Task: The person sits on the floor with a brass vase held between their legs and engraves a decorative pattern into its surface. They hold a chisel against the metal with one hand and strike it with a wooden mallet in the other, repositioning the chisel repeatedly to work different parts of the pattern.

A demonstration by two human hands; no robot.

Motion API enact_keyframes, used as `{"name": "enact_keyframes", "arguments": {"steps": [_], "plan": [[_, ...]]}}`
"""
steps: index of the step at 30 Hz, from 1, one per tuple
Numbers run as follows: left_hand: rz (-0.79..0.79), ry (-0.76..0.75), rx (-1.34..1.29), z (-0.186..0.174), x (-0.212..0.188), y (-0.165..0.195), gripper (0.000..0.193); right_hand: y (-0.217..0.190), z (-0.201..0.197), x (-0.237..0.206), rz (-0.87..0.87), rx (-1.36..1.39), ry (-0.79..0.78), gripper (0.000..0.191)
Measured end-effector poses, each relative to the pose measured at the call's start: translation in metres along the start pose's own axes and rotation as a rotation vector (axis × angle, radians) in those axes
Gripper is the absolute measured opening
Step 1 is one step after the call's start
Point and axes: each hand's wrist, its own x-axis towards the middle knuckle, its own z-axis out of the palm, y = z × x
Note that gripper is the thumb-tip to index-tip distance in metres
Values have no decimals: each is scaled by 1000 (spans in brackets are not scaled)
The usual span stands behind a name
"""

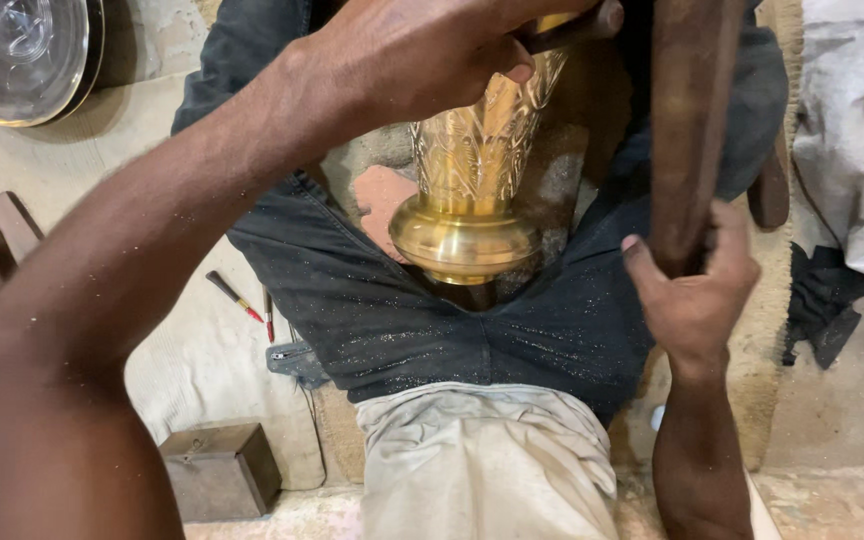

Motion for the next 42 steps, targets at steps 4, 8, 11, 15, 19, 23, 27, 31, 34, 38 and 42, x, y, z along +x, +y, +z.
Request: {"name": "enact_keyframes", "arguments": {"steps": [4,8,11,15,19,23,27,31,34,38,42], "plan": [[-2,-17,13,2,-1,2,55,-4,-7,12,-146,167,-39,35],[-34,-21,-18,2,3,7,47,-22,-12,27,-334,-245,69,43],[-52,-71,-43,-5,4,8,47,-32,-3,32,13,399,6,50],[-43,-103,42,-13,4,8,48,-31,9,29,-285,-185,101,63],[103,-11,-51,-17,2,5,42,-16,23,20,-159,191,114,62],[71,-40,-65,-12,3,4,42,4,28,18,-261,478,247,78],[60,1,-15,-6,5,6,39,10,23,21,-88,82,23,28],[47,-5,-12,-11,6,7,40,-3,26,22,-220,236,107,51],[28,-24,-3,-16,8,9,36,-18,28,24,-311,-48,83,49],[89,-25,-3,-21,5,10,37,-25,30,23,-158,396,185,65],[13,-53,-37,-18,3,8,40,-11,28,13,-217,-84,81,50]]}}
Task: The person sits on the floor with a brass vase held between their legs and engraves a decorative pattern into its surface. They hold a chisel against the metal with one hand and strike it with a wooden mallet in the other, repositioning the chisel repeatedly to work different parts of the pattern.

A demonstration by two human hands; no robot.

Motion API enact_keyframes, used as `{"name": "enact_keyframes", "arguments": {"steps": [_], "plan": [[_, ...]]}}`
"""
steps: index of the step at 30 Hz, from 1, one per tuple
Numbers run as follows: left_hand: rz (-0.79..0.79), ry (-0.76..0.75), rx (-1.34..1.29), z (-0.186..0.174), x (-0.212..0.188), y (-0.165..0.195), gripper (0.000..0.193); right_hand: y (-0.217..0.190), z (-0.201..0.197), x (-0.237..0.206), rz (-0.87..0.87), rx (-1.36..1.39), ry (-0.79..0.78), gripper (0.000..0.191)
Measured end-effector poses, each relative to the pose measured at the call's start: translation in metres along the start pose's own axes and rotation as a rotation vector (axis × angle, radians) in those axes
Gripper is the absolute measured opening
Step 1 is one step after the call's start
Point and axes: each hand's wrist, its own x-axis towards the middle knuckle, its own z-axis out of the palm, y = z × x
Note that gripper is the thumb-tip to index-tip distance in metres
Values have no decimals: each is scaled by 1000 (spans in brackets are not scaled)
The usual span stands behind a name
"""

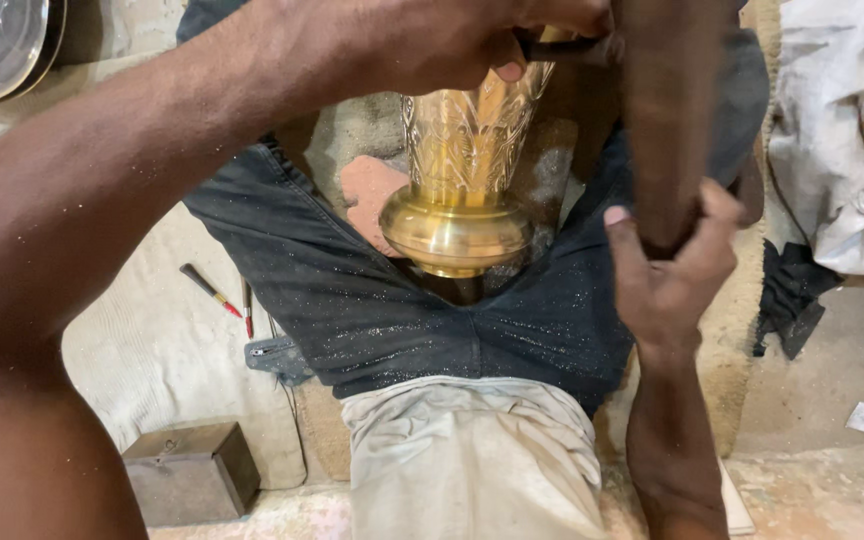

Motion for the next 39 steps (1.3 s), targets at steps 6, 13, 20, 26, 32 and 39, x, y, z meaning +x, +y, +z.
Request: {"name": "enact_keyframes", "arguments": {"steps": [6,13,20,26,32,39], "plan": [[43,33,-9,2,-5,-6,38,18,-5,-11,-33,-4,-3,42],[-287,-187,-39,15,-9,-8,19,1,-18,5,-105,-11,-11,38],[-129,-73,-129,31,-5,-22,30,8,-20,-2,-37,-87,-22,53],[-119,-75,-147,36,-6,-25,34,14,-31,-13,94,-263,-183,50],[-181,-140,-108,37,-11,-27,28,-4,-32,-4,199,298,137,77],[-158,-118,-163,44,-8,-30,25,18,-39,-11,11,56,54,73]]}}
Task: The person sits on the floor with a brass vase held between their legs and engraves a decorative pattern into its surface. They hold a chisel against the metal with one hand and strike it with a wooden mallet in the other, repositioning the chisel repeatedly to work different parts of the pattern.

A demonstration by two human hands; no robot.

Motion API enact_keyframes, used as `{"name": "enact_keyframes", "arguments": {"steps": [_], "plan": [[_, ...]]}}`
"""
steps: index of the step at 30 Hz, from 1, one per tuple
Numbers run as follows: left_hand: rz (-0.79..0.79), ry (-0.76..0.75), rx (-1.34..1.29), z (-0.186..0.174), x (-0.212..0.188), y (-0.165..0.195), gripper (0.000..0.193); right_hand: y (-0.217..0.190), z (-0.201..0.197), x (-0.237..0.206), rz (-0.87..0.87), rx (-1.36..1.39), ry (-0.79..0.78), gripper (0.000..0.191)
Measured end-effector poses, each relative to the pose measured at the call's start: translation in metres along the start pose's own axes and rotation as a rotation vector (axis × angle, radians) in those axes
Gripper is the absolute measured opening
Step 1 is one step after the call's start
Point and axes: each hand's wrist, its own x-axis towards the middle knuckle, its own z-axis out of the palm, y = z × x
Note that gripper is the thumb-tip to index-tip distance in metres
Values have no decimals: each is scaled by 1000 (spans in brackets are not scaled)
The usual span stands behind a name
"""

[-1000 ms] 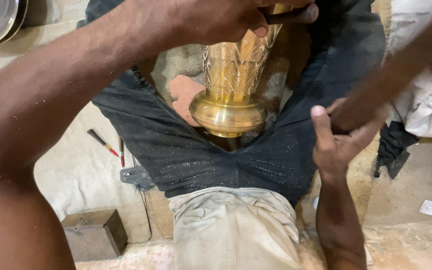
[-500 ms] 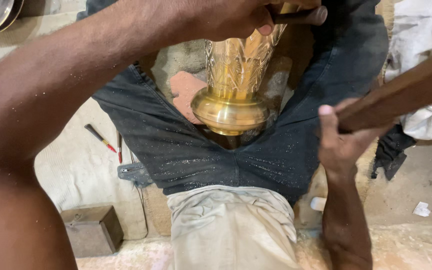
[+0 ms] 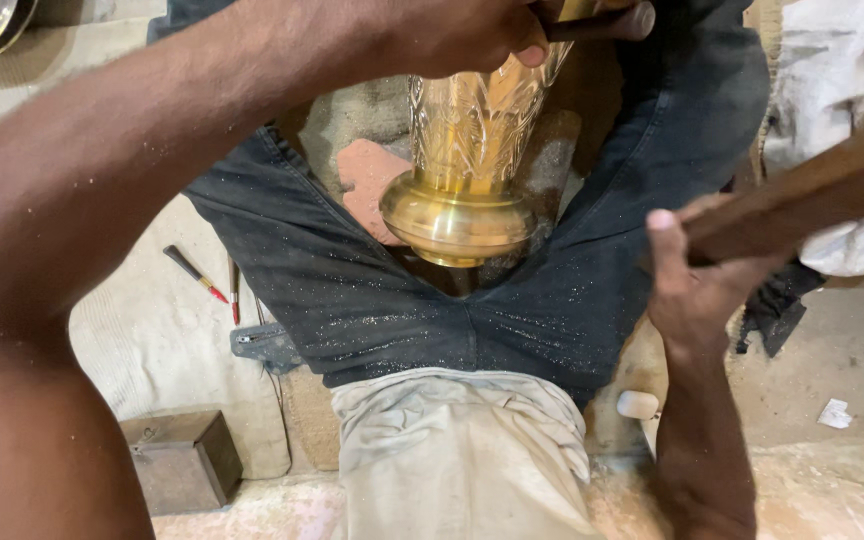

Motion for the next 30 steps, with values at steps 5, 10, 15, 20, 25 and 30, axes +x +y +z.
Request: {"name": "enact_keyframes", "arguments": {"steps": [5,10,15,20,25,30], "plan": [[-12,-19,-20,0,3,-2,24,19,-7,-11,29,-139,-90,55],[-91,-102,-7,1,5,0,26,1,-5,0,-149,-416,-147,56],[-93,-72,-56,2,3,3,26,-18,1,9,19,-57,-5,75],[-7,-60,-24,-1,1,1,26,-10,-4,6,-25,-6,-32,69],[-245,-134,-155,3,8,2,28,-2,-8,0,-10,-114,-135,52],[-254,-131,-219,-2,4,7,28,6,-7,0,47,-11,-81,69]]}}
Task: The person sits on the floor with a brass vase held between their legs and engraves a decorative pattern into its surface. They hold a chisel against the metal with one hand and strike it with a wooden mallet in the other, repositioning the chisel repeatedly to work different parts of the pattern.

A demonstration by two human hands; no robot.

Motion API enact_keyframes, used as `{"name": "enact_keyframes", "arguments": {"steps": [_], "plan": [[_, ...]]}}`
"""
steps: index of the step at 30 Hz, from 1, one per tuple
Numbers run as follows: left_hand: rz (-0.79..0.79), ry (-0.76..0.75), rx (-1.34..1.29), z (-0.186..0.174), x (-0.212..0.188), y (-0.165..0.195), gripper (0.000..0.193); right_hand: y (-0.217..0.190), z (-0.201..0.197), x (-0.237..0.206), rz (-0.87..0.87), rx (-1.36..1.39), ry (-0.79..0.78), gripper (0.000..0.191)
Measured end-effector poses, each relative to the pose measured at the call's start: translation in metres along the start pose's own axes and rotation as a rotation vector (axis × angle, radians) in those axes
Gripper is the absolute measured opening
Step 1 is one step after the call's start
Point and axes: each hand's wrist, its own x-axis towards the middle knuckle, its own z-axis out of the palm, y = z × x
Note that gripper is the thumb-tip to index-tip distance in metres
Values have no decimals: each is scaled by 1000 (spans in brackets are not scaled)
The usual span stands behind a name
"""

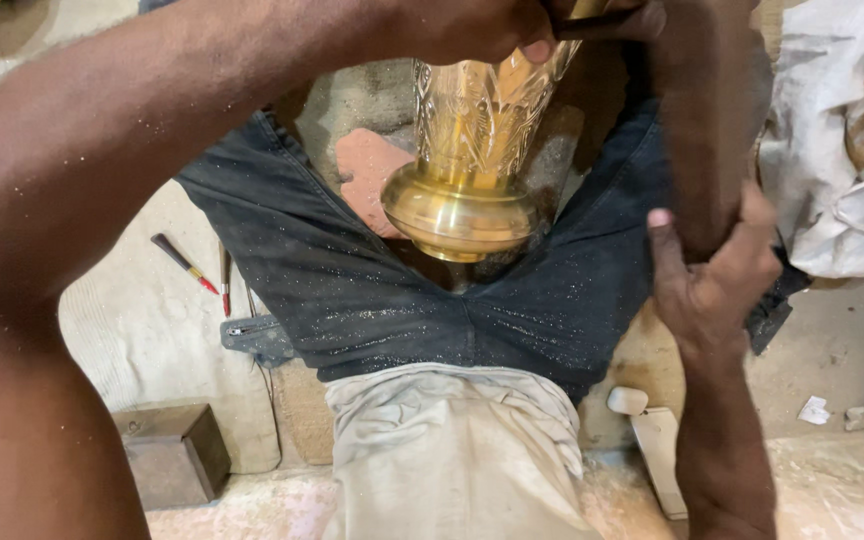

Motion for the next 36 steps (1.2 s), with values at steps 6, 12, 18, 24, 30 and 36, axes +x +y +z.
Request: {"name": "enact_keyframes", "arguments": {"steps": [6,12,18,24,30,36], "plan": [[40,38,93,3,-7,0,29,0,-13,10,-130,-69,-25,56],[139,75,12,2,1,-6,26,-18,-8,20,-233,-79,21,71],[93,56,35,2,-5,-3,26,-20,-19,1,53,2,-48,44],[18,39,12,4,-7,-4,27,-23,-18,8,-92,-135,-74,47],[149,79,91,5,-7,-6,27,-35,-15,10,-83,-233,-124,49],[178,103,96,11,-12,-13,25,-29,-12,7,-126,-259,-158,53]]}}
